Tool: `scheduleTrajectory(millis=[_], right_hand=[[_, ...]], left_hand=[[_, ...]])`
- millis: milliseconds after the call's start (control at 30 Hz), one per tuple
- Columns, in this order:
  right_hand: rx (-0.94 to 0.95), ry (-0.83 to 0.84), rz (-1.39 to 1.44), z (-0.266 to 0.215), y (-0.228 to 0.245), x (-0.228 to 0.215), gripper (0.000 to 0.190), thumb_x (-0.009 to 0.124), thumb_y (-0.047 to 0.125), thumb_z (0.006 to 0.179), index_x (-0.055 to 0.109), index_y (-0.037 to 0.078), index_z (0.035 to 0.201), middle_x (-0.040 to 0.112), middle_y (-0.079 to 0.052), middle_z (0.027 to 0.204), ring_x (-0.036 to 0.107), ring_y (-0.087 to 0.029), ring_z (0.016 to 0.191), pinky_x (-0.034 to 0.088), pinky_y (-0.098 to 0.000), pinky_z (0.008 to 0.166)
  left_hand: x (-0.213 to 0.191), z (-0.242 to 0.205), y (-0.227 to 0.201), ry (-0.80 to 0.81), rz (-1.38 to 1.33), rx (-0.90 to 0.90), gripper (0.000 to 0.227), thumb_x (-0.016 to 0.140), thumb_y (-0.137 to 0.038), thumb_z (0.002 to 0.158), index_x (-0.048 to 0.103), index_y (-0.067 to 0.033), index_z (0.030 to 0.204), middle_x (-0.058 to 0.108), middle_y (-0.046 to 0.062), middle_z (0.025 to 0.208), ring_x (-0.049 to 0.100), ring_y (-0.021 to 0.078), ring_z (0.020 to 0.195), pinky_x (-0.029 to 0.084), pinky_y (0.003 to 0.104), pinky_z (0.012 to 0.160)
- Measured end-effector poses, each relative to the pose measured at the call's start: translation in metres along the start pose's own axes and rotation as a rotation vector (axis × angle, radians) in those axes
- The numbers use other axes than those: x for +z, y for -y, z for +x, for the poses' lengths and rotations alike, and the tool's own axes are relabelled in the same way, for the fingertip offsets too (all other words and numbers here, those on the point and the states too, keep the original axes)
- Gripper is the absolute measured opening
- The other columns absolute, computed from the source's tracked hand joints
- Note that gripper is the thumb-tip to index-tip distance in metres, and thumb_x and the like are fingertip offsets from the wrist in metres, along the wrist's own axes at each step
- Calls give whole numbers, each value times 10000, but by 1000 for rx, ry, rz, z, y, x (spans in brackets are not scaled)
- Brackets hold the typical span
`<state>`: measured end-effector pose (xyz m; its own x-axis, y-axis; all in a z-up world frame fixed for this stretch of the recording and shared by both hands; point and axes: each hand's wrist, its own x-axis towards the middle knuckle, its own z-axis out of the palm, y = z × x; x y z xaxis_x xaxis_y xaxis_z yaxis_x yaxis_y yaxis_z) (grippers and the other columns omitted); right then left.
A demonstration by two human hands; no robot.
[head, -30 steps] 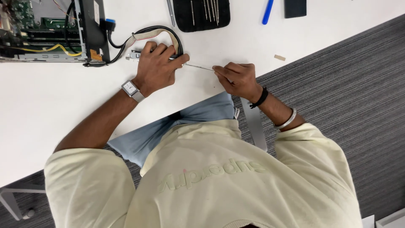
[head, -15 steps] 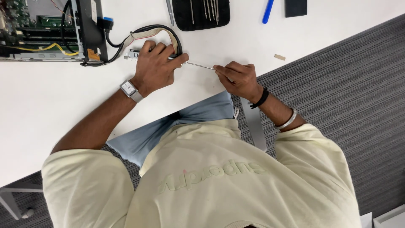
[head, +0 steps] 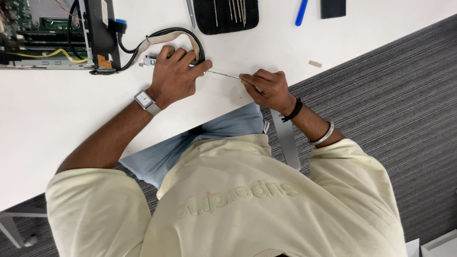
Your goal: Repairing or disassembling a computer I/O module with a screwdriver.
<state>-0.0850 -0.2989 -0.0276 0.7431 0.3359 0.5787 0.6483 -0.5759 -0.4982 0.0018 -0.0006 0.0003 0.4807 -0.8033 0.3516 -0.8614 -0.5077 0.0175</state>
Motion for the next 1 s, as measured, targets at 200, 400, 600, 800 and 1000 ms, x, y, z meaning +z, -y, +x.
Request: scheduleTrajectory(millis=[200, 400, 600, 800, 1000], right_hand=[[10, 9, 4, -3, -3, 2, 144, 818, -4, 919, 777, 19, 1055, 600, 5, 701, 467, -62, 459, 348, -221, 387], [12, 8, 15, -2, -2, 1, 145, 817, -5, 924, 776, 17, 1061, 594, 8, 699, 459, -58, 455, 338, -221, 385], [4, 25, 0, 2, 2, -3, 147, 812, -11, 920, 773, 16, 1059, 583, 8, 690, 444, -64, 448, 333, -233, 384], [-4, 42, -8, 3, 1, -3, 136, 801, -13, 926, 768, 17, 1054, 573, 14, 679, 444, -68, 447, 334, -237, 383], [16, 60, 13, 6, 1, -4, 118, 793, -14, 927, 773, 15, 1039, 584, 12, 668, 452, -67, 438, 340, -233, 378]], left_hand=[[2, -2, 1, -20, 11, 4, 317, 780, -172, 934, 737, -270, 1232, 619, -15, 974, 555, 163, 890, 362, 374, 829], [1, 0, 0, -20, 16, 6, 333, 782, -162, 925, 734, -270, 1237, 625, -16, 985, 560, 161, 896, 363, 373, 832], [1, -1, -1, -20, 25, 13, 373, 783, -147, 892, 734, -274, 1239, 639, -26, 1005, 566, 162, 909, 368, 376, 845], [-2, 1, -1, 1, -26, -2, 391, 796, -161, 900, 678, -220, 1268, 669, -31, 1011, 574, 167, 898, 369, 374, 843], [-1, 3, 1, -8, -153, -72, 538, 810, -114, 867, 587, -80, 1355, 729, -6, 987, 602, 161, 838, 385, 359, 862]])
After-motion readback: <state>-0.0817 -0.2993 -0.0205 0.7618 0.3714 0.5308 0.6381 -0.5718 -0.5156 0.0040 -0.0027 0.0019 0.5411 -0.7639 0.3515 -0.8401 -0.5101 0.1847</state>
